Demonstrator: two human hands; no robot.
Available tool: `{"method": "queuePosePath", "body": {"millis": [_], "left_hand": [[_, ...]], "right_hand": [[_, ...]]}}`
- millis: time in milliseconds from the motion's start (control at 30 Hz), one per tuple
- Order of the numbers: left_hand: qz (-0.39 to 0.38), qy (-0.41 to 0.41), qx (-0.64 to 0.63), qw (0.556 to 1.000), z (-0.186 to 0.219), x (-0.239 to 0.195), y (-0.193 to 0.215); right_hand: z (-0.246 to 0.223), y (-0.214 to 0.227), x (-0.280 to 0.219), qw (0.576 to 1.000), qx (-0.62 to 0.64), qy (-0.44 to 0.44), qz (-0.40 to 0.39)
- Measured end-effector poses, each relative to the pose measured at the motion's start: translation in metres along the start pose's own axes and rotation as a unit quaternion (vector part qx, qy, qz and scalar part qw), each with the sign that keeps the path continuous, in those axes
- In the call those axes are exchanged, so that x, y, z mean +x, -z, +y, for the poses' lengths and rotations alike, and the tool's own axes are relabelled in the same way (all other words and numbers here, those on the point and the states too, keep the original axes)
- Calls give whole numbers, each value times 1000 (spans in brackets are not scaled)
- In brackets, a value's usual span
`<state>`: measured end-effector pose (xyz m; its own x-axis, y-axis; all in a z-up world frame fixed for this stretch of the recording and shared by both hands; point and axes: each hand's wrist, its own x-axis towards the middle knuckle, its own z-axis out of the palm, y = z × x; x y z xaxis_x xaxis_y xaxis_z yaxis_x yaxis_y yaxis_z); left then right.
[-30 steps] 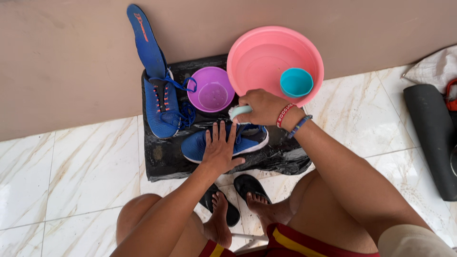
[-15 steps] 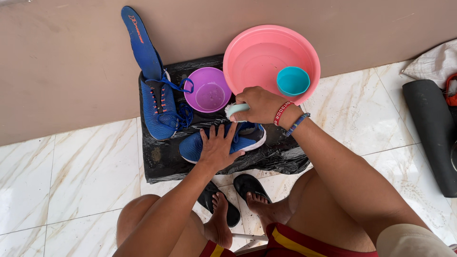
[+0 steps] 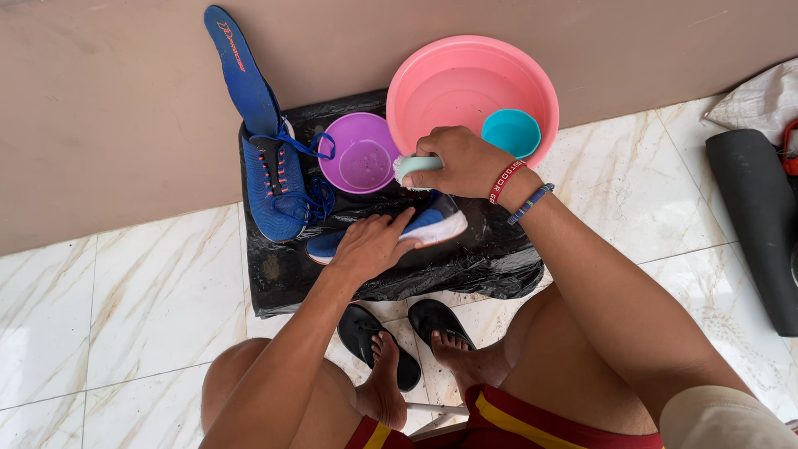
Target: The person scrubs the sole of an orange and white sneaker using a brush and soapy water. They repeatedly dip the brush into a purple bowl and scrub the shoe's sole, then rinse the brush in a pink basin.
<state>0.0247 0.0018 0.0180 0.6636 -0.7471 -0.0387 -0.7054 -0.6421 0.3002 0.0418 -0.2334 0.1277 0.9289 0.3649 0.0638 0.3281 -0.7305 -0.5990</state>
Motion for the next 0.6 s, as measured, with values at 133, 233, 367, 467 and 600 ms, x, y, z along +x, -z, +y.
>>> {"method": "queuePosePath", "body": {"millis": [133,233,367,467,600], "left_hand": [[-11,16,-21,1000,13,-2,32],[-26,35,-27,999,11,-3,35],[-47,82,-114,989,10,-5,39],[-55,105,-128,985,0,-1,21],[-43,133,-133,981,0,0,21]], "right_hand": [[-2,2,1,1000,-7,-4,-15],[0,1,2,1000,-3,-3,-23],[2,0,2,999,-14,-8,-28],[-2,-4,0,999,-18,-24,-39],[1,-16,2,995,-36,-52,-78]]}}
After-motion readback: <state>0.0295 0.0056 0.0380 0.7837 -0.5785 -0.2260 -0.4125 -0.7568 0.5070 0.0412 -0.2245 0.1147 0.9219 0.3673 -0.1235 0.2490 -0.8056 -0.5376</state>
